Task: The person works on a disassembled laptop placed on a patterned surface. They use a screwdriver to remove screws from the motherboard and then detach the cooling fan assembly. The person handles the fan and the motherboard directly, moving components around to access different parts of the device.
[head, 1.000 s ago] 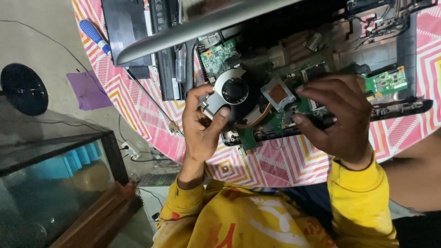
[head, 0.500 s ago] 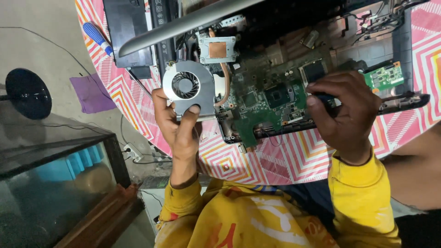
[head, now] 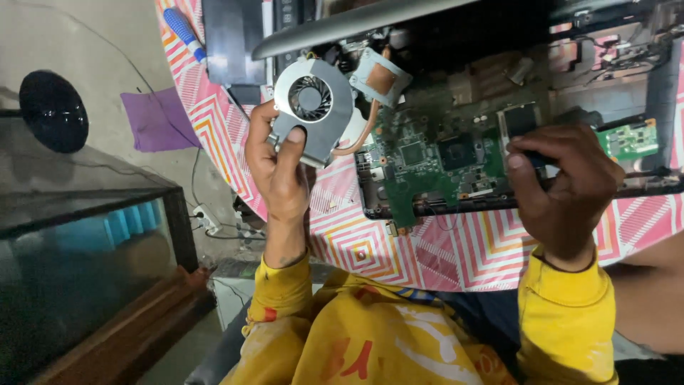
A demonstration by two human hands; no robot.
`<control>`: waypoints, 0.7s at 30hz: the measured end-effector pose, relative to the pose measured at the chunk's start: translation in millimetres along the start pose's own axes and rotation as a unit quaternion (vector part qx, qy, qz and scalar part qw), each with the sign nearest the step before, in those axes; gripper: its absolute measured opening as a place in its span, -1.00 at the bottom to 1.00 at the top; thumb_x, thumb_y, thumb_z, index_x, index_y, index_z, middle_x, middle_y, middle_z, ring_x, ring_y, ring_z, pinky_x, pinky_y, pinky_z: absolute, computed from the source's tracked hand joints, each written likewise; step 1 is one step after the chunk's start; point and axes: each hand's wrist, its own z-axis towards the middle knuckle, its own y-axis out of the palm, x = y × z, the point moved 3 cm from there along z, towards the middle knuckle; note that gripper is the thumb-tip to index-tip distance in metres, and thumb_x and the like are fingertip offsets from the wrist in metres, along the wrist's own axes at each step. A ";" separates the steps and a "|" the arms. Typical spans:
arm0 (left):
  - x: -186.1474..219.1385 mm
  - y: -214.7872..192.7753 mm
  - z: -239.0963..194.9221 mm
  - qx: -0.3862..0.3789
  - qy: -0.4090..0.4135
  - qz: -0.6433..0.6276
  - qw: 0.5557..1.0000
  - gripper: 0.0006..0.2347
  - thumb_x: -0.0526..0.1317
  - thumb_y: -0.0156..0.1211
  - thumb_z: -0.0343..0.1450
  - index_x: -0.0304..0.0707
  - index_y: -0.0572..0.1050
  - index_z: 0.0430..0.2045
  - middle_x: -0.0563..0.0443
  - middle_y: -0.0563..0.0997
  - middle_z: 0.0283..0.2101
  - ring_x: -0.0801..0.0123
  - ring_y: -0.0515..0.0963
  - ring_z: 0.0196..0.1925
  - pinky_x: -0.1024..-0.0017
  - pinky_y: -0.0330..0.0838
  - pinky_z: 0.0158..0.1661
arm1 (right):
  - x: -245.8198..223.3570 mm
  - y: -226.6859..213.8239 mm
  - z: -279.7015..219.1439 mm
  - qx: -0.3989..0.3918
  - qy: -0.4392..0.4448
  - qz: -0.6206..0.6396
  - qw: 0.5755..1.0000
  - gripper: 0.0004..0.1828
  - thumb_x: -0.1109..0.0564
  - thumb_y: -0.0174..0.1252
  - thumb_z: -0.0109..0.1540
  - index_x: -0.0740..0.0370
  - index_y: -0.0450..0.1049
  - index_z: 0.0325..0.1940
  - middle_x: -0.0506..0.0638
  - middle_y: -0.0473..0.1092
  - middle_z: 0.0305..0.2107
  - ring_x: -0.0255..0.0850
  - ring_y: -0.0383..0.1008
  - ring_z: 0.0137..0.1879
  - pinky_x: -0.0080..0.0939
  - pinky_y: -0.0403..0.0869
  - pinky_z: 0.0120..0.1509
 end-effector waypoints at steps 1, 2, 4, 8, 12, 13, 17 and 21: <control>-1.0 -2.5 -1.5 0.009 0.000 0.006 1.000 -0.71 -0.04 0.09 0.47 -0.25 0.39 -0.08 0.03 0.50 -0.15 0.38 0.45 -0.09 0.40 0.32 -0.06 | 0.0 2.0 -1.9 -0.005 -0.005 0.009 1.000 -0.76 0.28 0.16 0.41 0.62 0.53 -0.20 0.37 0.50 -0.33 0.19 0.53 -0.16 0.14 0.44 0.03; -3.4 -1.9 -1.6 0.004 -0.009 -0.007 1.000 -0.72 -0.04 0.08 0.48 -0.25 0.39 -0.07 0.03 0.51 -0.14 0.38 0.44 -0.09 0.40 0.32 -0.06 | 0.9 1.3 -3.7 0.002 0.001 0.011 1.000 -0.84 0.37 0.18 0.39 0.65 0.52 -0.19 0.40 0.48 -0.32 0.21 0.50 -0.15 0.15 0.45 0.02; -7.8 -1.3 -2.4 0.001 -0.016 -0.023 1.000 -0.72 -0.05 0.07 0.50 -0.24 0.39 -0.07 0.03 0.51 -0.13 0.38 0.44 -0.08 0.40 0.31 -0.06 | 7.4 1.8 -8.6 0.007 0.005 0.011 1.000 -0.91 0.46 0.21 0.37 0.68 0.52 -0.19 0.43 0.46 -0.31 0.23 0.48 -0.14 0.16 0.46 0.02; -15.0 3.3 -1.5 -0.005 -0.062 -0.046 0.997 -0.70 -0.04 0.08 0.48 -0.31 0.43 -0.10 -0.02 0.55 -0.16 0.33 0.50 -0.09 0.38 0.39 -0.07 | 21.8 -4.5 -23.4 0.185 0.028 0.016 0.982 -0.98 0.49 0.10 0.35 0.56 0.40 -0.14 0.35 0.40 -0.31 0.12 0.42 -0.22 0.02 0.42 -0.13; -13.9 8.7 7.2 -0.090 -0.077 0.035 0.992 -0.69 -0.02 0.04 0.46 -0.31 0.51 -0.21 0.21 0.36 -0.46 0.54 0.27 -0.36 0.51 0.12 -0.28 | 25.4 -5.1 -26.0 0.273 0.112 0.084 0.952 -0.95 0.32 0.04 0.36 0.42 0.36 -0.14 0.19 0.32 -0.32 -0.08 0.36 -0.34 -0.17 0.41 -0.24; -10.7 14.3 10.6 -0.094 -0.077 0.031 0.992 -0.69 -0.02 0.04 0.46 -0.31 0.51 -0.21 0.21 0.36 -0.46 0.54 0.27 -0.36 0.51 0.12 -0.28 | 26.3 -7.5 -26.2 0.275 0.113 0.079 0.951 -0.95 0.32 0.04 0.36 0.42 0.36 -0.14 0.19 0.32 -0.32 -0.08 0.36 -0.34 -0.17 0.41 -0.24; 2.3 30.0 19.7 -0.213 -0.045 0.054 0.975 -0.75 -0.16 0.05 0.51 -0.31 0.48 -0.02 0.08 0.53 -0.15 0.47 0.42 -0.13 0.48 0.27 -0.08 | 27.5 -4.0 -23.6 0.225 0.118 0.095 0.963 -0.95 0.44 0.06 0.33 0.44 0.40 -0.14 0.21 0.40 -0.32 -0.07 0.43 -0.22 -0.16 0.46 -0.10; -2.7 43.3 16.2 -0.235 -0.038 0.095 0.967 -0.73 -0.12 0.03 0.53 -0.29 0.48 0.00 0.02 0.62 -0.11 0.45 0.55 -0.19 0.45 0.43 -0.13 | 10.5 -0.1 -5.5 0.071 0.048 -0.038 0.996 -0.97 0.42 0.17 0.34 0.48 0.50 -0.20 0.25 0.49 -0.34 -0.01 0.45 -0.23 -0.05 0.39 -0.15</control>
